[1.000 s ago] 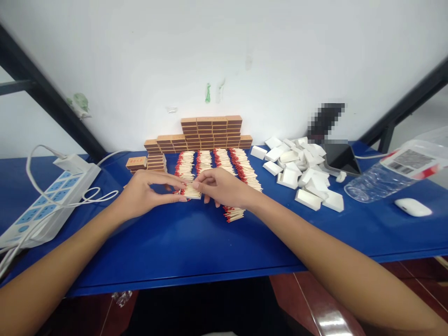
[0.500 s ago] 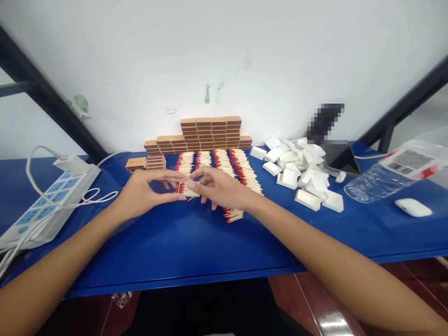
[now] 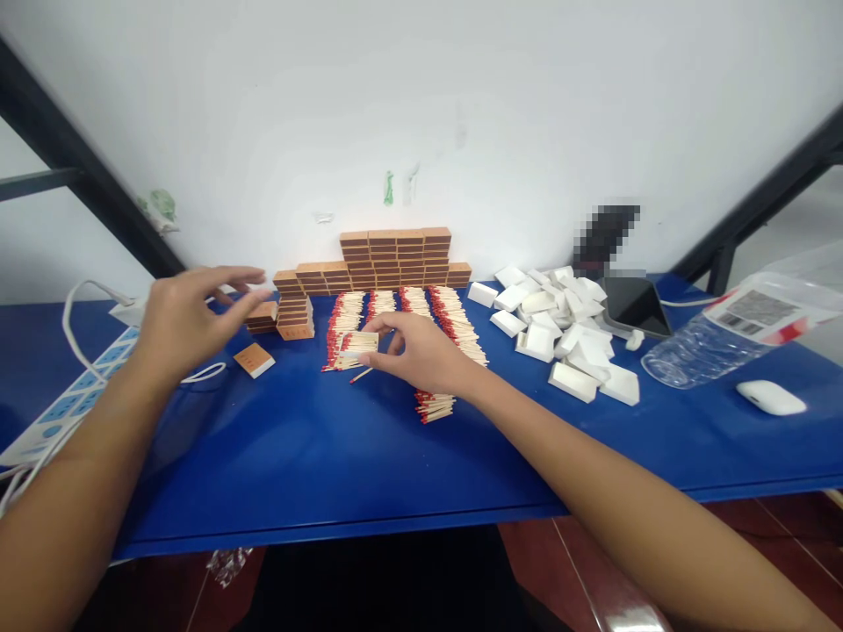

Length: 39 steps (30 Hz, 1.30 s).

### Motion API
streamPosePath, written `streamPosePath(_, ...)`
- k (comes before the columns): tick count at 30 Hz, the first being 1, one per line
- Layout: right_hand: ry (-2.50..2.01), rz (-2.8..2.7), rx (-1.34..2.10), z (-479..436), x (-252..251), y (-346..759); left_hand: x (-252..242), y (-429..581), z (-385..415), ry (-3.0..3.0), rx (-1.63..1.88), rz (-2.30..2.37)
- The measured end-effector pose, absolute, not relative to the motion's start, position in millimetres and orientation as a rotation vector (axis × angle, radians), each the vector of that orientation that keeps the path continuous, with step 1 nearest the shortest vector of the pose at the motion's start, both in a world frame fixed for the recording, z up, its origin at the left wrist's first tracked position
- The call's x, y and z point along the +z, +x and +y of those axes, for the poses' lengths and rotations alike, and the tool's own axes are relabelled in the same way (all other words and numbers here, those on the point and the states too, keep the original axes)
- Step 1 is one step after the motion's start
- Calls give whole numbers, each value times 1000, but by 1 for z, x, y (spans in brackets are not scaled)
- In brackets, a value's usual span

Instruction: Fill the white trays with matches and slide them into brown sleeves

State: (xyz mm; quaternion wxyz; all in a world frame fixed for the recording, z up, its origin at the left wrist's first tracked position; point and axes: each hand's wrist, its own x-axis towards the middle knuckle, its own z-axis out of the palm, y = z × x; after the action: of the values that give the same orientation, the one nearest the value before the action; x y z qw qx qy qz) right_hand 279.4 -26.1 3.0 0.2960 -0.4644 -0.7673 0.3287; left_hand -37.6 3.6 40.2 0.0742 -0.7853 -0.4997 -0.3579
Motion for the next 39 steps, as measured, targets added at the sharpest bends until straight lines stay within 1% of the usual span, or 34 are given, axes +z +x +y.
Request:
streamPosePath(2, -1244, -2024, 859, -24, 3, 282, 45, -51, 9, -2256, -978, -1499)
streamPosePath(6, -1268, -1988, 737, -18, 1, 285, 44, -56, 14, -2482, -868, -1397)
streamPosePath(11, -1318, -1951, 639, -15, 1, 287, 46, -62, 14, -2772, -654, -1643)
streamPosePath(17, -1321, -1924, 598, -18, 8, 286, 50, -74, 15, -2863, -467, -1674)
streamPosePath(21, -1312, -1917, 587, -18, 9, 286, 41, -58, 17, -2728, -545, -1536)
streamPosePath(25, -1301, -1923, 576, -18, 7, 287, 26, -42, 21, -2683, -540, -1405)
streamPosePath(29, -1291, -1923, 568, -18, 7, 287, 16, -41, 25, -2673, -542, -1375)
streamPosePath(33, -1300, -1929, 569, -17, 8, 287, 15, -43, 26, -2715, -582, -1341)
streamPosePath(36, -1298, -1939, 562, -15, 6, 286, 19, -38, 22, -2741, -671, -1291)
streamPosePath(39, -1246, -1966, 527, -14, 2, 286, 20, -28, 15, -2856, -856, -1367)
